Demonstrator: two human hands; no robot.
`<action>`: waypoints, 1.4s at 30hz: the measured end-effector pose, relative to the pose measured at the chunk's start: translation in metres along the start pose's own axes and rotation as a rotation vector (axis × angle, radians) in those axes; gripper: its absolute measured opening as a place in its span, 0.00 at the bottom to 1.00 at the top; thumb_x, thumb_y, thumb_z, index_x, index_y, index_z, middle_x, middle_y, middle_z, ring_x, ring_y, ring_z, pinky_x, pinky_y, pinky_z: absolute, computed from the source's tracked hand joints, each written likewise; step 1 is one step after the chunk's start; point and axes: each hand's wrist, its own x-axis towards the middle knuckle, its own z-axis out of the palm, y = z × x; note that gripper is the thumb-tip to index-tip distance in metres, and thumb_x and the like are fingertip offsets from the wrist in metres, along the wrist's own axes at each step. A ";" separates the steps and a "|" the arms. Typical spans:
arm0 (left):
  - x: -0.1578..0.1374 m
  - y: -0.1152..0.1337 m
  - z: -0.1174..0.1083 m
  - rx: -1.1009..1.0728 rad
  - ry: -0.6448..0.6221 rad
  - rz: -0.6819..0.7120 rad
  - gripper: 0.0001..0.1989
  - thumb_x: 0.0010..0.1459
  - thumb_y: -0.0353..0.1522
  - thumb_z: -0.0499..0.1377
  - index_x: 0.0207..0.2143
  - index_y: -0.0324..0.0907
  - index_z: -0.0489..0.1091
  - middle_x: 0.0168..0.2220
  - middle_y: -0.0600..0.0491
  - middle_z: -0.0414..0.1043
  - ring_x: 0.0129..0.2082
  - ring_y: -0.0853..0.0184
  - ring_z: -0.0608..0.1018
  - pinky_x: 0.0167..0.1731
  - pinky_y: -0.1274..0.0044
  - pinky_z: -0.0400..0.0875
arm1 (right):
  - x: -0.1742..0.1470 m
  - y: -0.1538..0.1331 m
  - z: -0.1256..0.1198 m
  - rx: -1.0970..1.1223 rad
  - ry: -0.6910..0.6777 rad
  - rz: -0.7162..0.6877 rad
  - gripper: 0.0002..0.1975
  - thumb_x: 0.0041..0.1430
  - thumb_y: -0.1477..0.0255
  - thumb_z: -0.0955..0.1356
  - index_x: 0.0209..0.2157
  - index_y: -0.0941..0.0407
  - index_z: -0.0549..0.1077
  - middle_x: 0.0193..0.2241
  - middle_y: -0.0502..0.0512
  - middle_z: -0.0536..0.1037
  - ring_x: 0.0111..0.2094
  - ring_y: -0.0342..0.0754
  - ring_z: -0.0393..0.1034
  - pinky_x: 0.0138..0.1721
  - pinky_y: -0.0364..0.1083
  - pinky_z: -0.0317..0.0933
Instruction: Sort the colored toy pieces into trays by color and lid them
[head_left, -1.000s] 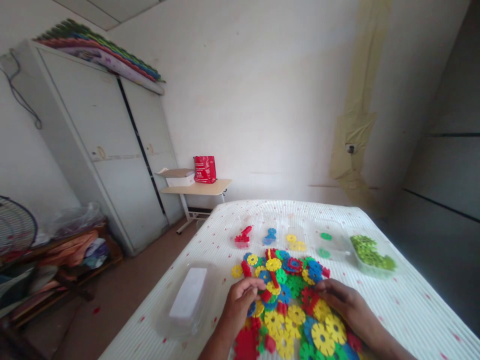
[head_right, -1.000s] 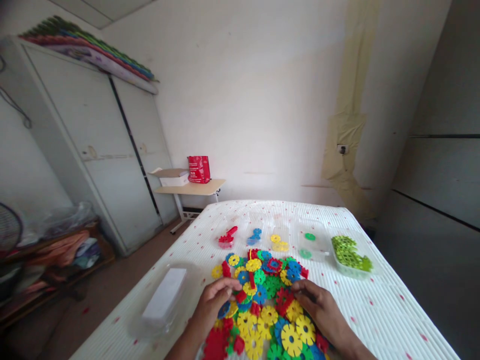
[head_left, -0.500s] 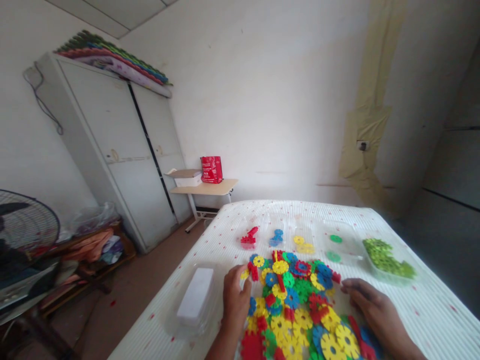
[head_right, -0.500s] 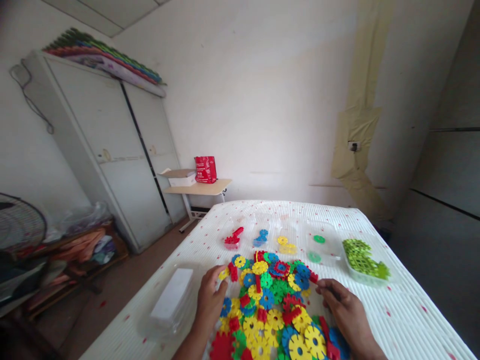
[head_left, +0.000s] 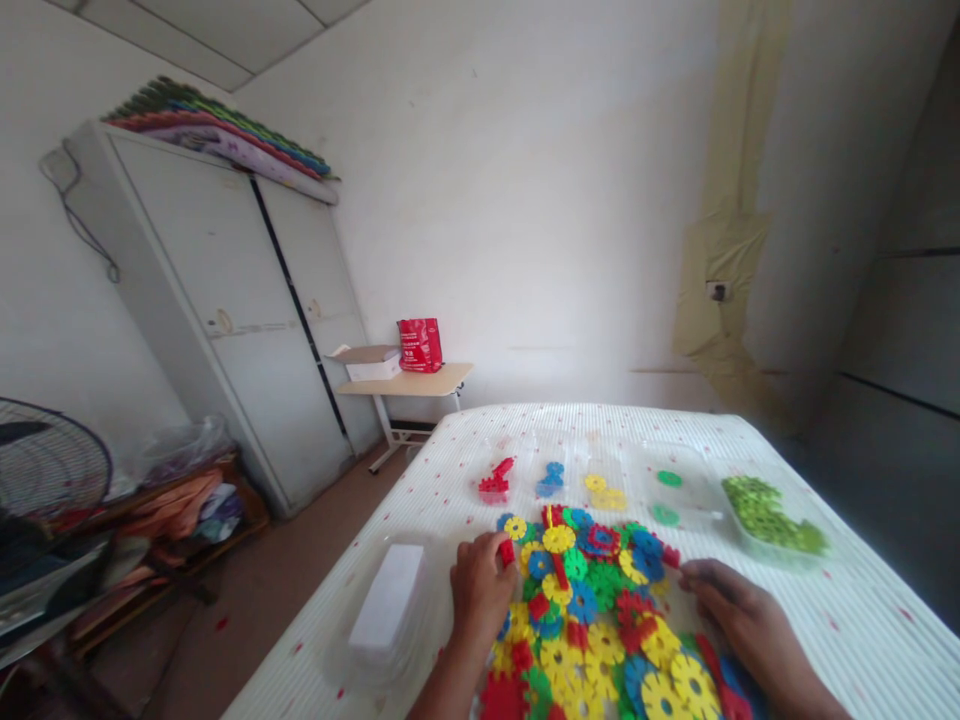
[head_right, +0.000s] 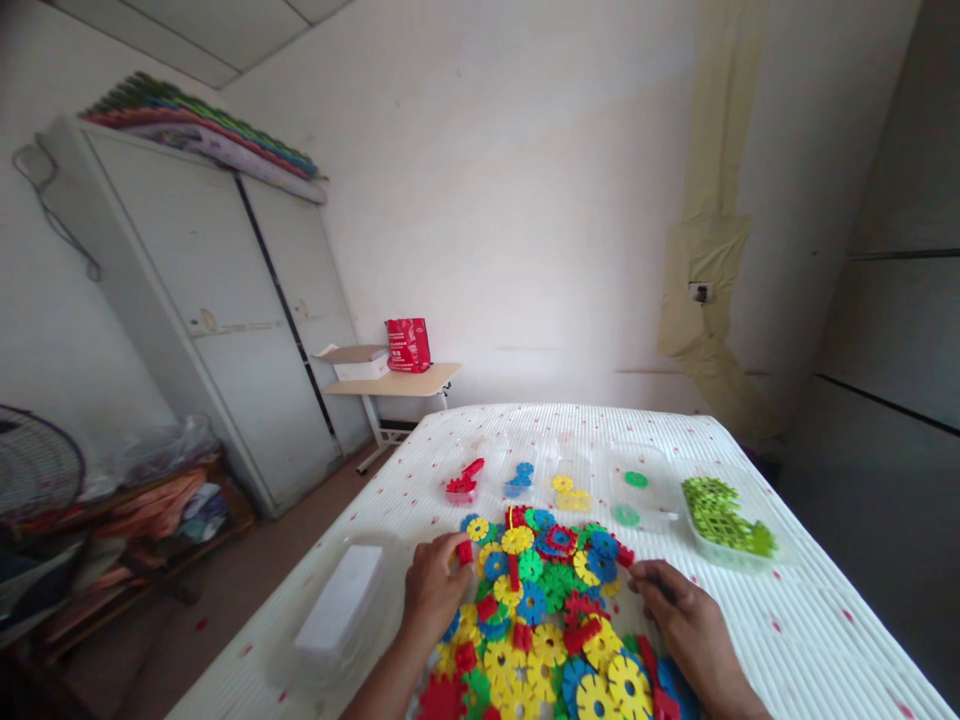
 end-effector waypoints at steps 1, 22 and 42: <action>0.000 0.001 -0.001 0.011 -0.003 -0.004 0.18 0.45 0.29 0.56 0.41 0.48 0.70 0.42 0.55 0.73 0.42 0.62 0.70 0.41 0.75 0.62 | 0.000 -0.001 0.000 -0.004 -0.002 0.004 0.15 0.41 0.57 0.63 0.24 0.53 0.74 0.23 0.51 0.78 0.24 0.49 0.71 0.26 0.42 0.65; 0.155 0.005 -0.029 -0.103 0.063 0.082 0.19 0.42 0.22 0.57 0.40 0.41 0.70 0.39 0.52 0.73 0.38 0.69 0.74 0.41 0.79 0.65 | 0.000 0.005 0.001 0.026 -0.047 0.027 0.16 0.41 0.56 0.63 0.25 0.52 0.74 0.24 0.51 0.78 0.28 0.50 0.71 0.26 0.42 0.65; 0.027 0.012 -0.018 -0.231 -0.094 0.224 0.12 0.49 0.24 0.52 0.31 0.42 0.73 0.33 0.53 0.75 0.35 0.69 0.74 0.37 0.78 0.66 | -0.006 -0.007 0.001 -0.033 -0.015 0.000 0.15 0.43 0.59 0.62 0.26 0.54 0.73 0.24 0.52 0.78 0.25 0.49 0.70 0.27 0.44 0.64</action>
